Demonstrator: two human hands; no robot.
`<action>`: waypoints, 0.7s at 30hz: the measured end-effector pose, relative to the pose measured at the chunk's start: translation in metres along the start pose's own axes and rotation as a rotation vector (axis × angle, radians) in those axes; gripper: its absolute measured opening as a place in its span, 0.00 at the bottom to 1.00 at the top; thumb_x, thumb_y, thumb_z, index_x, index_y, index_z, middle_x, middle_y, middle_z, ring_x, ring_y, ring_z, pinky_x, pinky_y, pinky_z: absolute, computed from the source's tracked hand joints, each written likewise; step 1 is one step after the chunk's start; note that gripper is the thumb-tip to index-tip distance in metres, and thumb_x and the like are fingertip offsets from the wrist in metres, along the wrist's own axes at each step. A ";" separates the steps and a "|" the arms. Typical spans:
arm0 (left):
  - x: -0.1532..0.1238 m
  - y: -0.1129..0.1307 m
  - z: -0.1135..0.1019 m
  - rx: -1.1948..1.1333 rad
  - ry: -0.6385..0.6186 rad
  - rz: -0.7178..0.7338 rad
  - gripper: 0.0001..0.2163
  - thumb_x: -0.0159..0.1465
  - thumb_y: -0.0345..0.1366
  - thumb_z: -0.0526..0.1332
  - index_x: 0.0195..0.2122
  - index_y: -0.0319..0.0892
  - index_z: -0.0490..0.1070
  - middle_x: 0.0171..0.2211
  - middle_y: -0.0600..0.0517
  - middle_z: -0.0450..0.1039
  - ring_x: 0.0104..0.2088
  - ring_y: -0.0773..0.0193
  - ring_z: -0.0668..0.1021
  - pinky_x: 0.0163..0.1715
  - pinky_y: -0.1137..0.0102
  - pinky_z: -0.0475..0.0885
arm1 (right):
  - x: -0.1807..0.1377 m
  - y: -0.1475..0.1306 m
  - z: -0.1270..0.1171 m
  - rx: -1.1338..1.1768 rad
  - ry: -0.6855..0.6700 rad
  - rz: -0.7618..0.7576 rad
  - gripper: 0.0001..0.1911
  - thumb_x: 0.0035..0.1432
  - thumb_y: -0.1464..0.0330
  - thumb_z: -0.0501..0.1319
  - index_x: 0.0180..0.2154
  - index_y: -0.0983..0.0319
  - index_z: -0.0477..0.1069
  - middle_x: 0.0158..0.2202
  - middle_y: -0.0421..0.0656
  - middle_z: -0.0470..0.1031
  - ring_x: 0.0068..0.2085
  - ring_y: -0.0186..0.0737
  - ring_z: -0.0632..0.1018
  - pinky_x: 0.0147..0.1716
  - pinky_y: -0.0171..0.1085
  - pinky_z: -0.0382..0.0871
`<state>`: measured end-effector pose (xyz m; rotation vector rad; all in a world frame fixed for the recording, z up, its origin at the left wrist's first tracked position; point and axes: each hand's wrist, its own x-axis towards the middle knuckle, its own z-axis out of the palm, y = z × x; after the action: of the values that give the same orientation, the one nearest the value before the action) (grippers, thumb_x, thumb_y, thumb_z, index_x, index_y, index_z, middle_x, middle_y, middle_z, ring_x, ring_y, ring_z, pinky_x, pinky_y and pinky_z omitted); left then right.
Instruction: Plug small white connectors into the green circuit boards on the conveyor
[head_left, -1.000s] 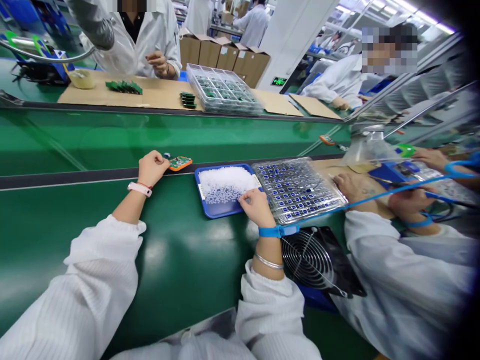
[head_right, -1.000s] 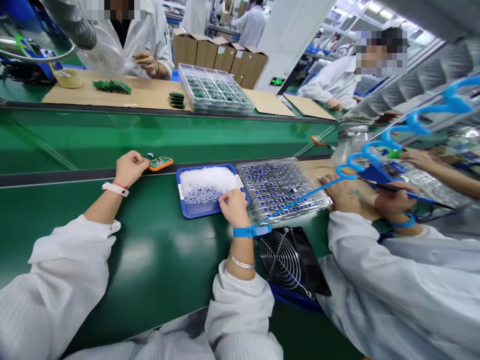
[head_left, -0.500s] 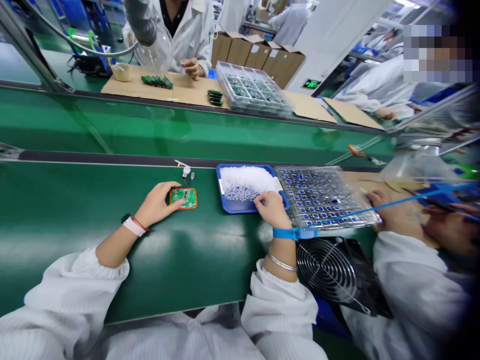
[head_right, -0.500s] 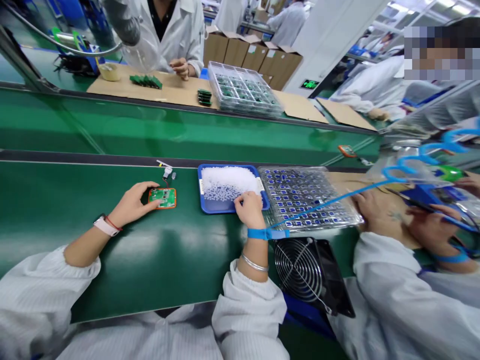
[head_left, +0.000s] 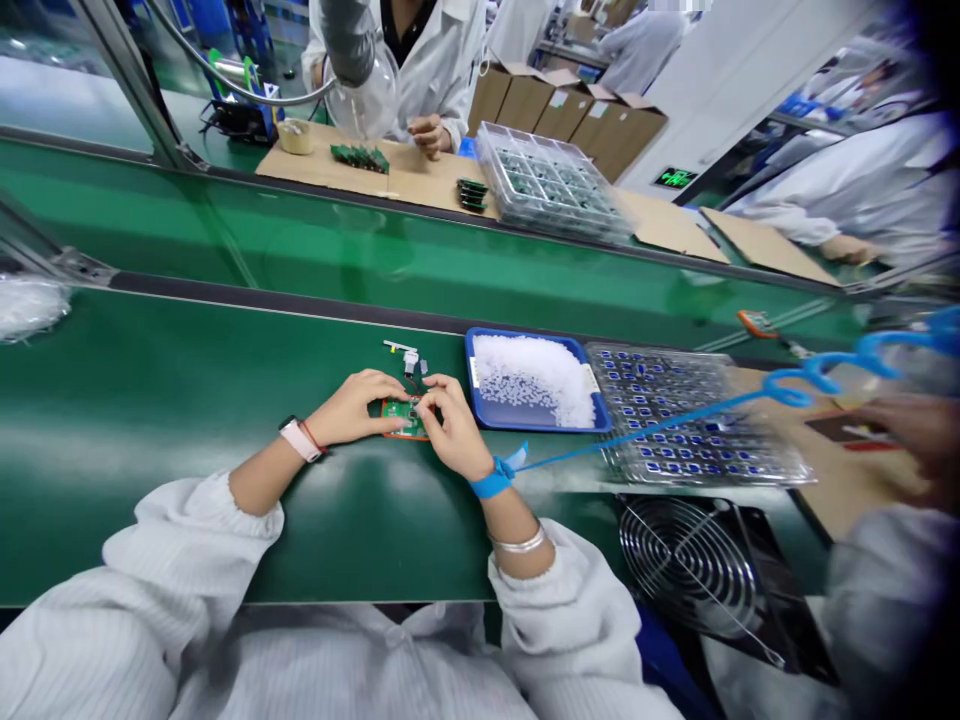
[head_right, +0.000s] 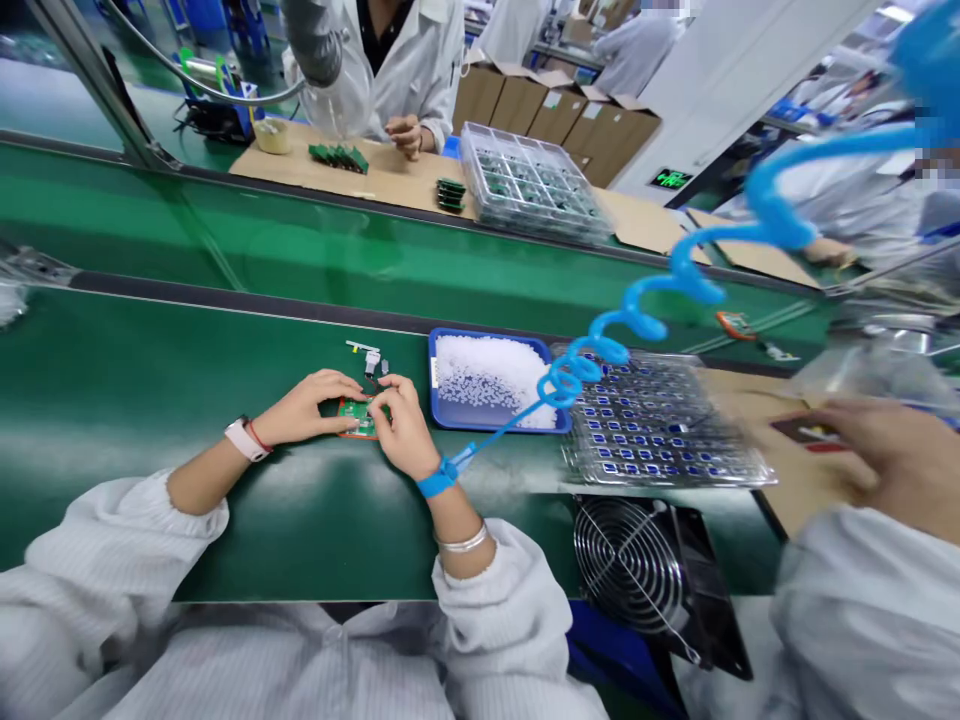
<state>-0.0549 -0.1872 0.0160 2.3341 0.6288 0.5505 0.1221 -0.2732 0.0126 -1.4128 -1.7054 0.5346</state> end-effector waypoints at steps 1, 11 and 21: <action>0.002 0.001 0.003 -0.034 0.041 -0.028 0.11 0.60 0.43 0.61 0.40 0.46 0.75 0.43 0.50 0.75 0.46 0.58 0.74 0.49 0.62 0.65 | 0.000 0.002 0.004 -0.012 0.011 0.020 0.05 0.59 0.70 0.52 0.30 0.60 0.63 0.44 0.48 0.64 0.52 0.42 0.66 0.52 0.44 0.61; 0.017 0.005 0.016 -0.084 0.104 -0.093 0.05 0.58 0.35 0.62 0.28 0.43 0.75 0.33 0.51 0.77 0.38 0.60 0.75 0.43 0.64 0.68 | 0.001 0.019 0.006 -0.012 -0.005 0.075 0.05 0.58 0.69 0.53 0.30 0.61 0.64 0.43 0.48 0.64 0.49 0.43 0.67 0.52 0.46 0.61; 0.026 -0.003 0.021 -0.052 0.054 -0.167 0.05 0.56 0.30 0.61 0.25 0.40 0.74 0.31 0.52 0.76 0.34 0.63 0.76 0.37 0.70 0.68 | 0.008 0.028 0.009 -0.007 -0.044 0.144 0.07 0.54 0.72 0.54 0.25 0.61 0.63 0.37 0.46 0.64 0.43 0.41 0.69 0.47 0.43 0.64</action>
<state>-0.0242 -0.1809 0.0053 2.1997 0.8170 0.5477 0.1310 -0.2565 -0.0113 -1.5472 -1.6498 0.6430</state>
